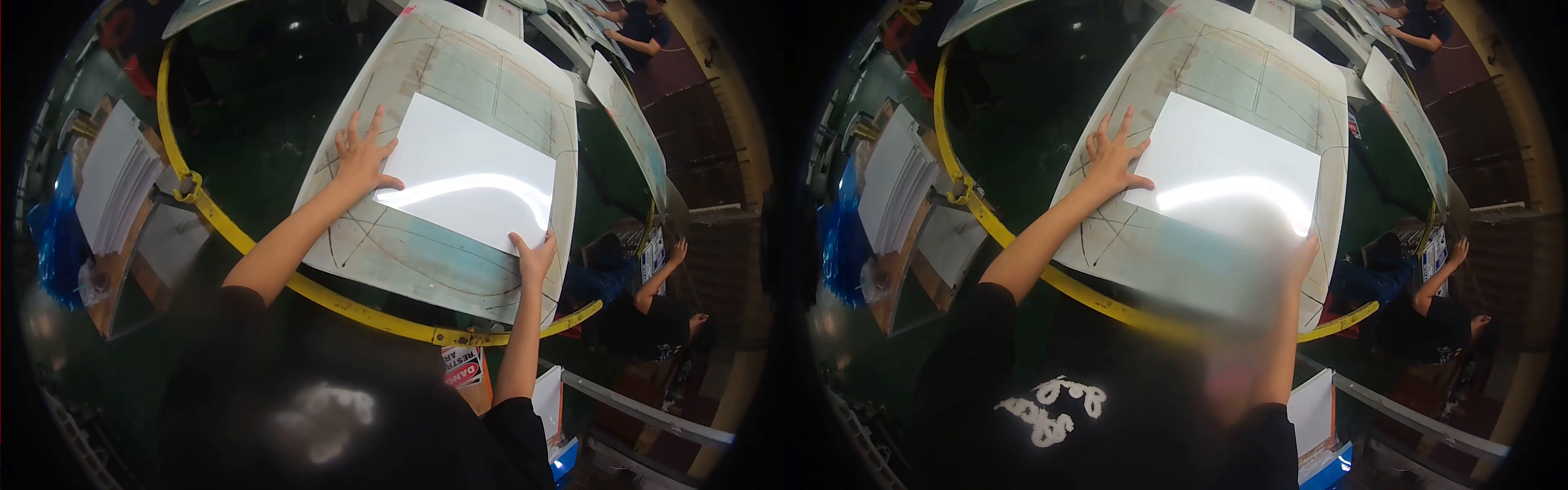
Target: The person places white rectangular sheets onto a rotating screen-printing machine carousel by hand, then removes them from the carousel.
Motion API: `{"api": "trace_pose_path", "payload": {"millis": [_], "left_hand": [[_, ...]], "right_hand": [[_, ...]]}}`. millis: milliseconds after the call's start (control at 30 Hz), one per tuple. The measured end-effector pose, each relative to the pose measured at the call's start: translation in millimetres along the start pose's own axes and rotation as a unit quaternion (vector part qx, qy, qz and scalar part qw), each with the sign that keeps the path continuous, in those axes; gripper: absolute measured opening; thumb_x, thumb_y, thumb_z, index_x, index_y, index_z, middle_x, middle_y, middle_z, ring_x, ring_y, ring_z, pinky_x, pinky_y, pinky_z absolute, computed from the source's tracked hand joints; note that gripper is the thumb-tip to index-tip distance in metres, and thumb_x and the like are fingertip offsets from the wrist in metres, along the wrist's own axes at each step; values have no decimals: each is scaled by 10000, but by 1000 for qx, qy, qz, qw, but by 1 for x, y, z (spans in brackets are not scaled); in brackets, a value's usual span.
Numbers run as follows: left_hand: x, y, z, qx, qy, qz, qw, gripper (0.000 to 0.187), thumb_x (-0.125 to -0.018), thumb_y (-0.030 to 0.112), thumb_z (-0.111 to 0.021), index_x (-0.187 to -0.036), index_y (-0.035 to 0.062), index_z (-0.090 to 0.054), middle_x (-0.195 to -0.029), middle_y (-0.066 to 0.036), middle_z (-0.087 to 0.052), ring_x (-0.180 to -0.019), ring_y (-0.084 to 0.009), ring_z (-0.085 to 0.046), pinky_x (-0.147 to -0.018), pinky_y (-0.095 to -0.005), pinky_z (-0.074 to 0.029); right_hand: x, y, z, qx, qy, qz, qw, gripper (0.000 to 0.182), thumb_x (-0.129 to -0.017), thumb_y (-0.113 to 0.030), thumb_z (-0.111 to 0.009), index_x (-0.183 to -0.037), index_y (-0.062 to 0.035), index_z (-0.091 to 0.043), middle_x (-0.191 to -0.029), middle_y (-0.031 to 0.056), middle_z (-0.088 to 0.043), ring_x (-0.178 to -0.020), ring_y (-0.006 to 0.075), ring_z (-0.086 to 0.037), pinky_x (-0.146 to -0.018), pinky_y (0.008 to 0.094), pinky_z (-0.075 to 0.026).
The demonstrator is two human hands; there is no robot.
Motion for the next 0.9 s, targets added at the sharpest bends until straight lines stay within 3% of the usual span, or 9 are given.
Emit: {"api": "trace_pose_path", "payload": {"millis": [267,300,400,500,600,633,733,800,900], "left_hand": [[-3,8,2,-63,-20,-1,998,740,-534,546,-770,-1174,214,-602,-1504,-114,-55,-1327,-421,-4,-980,-611,-137],[-4,10,2,-80,-33,1,996,732,-549,551,-762,-1176,215,-595,-1503,-113,-67,-1331,-411,-11,-979,-615,-136],[-6,16,2,-121,-52,1,991,731,-558,556,-757,-1181,213,-590,-1503,-109,-70,-1335,-401,-19,-984,-610,-136],[-8,24,3,-165,-77,16,983,737,-573,538,-762,-1177,155,-585,-1495,-128,-107,-1344,-391,-40,-996,-597,-139],[-12,37,1,-253,-115,38,960,713,-592,488,-772,-1179,132,-578,-1492,-140,-121,-1344,-392,-57,-996,-598,-143],[-13,43,0,-288,-127,46,948,700,-601,465,-776,-1180,127,-575,-1491,-144,-124,-1344,-392,-63,-995,-599,-145],[3,66,6,-247,3,-36,968,641,-644,362,-773,-1205,136,-559,-1489,-159,-127,-1341,-395,-75,-993,-602,-150],[39,88,31,-37,65,-124,989,595,-686,254,-751,-1233,146,-540,-1486,-169,-139,-1335,-398,-87,-1012,-571,-158],[115,95,73,96,145,-173,969,484,-706,181,-734,-1168,153,-594,-1463,-168,-223,-1312,-402,-155,-1035,-503,-179]], "right_hand": [[6,-20,2,17,-48,-36,998,870,-573,-353,-831,-1199,99,-429,-1196,264,-447,-1122,381,-440,-971,415,-351],[5,-14,-1,58,-59,-34,996,861,-577,-389,-817,-1208,67,-449,-1193,274,-445,-1113,391,-445,-965,414,-354],[9,-28,14,273,61,32,960,772,-621,-419,-776,-1204,4,-499,-1166,230,-486,-1101,370,-466,-949,412,-367],[6,-27,-4,199,-109,38,973,652,-687,-430,-718,-1184,-46,-546,-1164,181,-518,-1094,332,-485,-940,395,-375],[10,-23,-6,154,-118,104,975,585,-731,-372,-679,-1201,-57,-534,-1227,194,-499,-1141,338,-463,-997,398,-325],[11,-16,-9,138,-192,68,969,574,-757,-324,-656,-1247,-68,-503,-1311,207,-436,-1223,340,-396,-1040,386,-276],[39,-1,26,-48,-114,119,985,586,-755,-319,-681,-1243,-49,-500,-1291,191,-457,-1207,339,-417,-1009,366,-320],[80,1,80,101,-40,208,972,608,-737,-298,-696,-1256,-62,-486,-1357,180,-394,-1277,349,-333,-1044,401,-273],[155,54,151,191,-11,153,969,678,-636,-278,-759,-1247,-121,-509,-1395,149,-354,-1297,365,-290,-1054,453,-250]]}}
Point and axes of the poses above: each hand's wrist, its own x-axis away from the middle knuckle, its own z-axis out of the back of the hand, y = z × x, the point moved 8 cm from there along -x, towards the middle knuckle
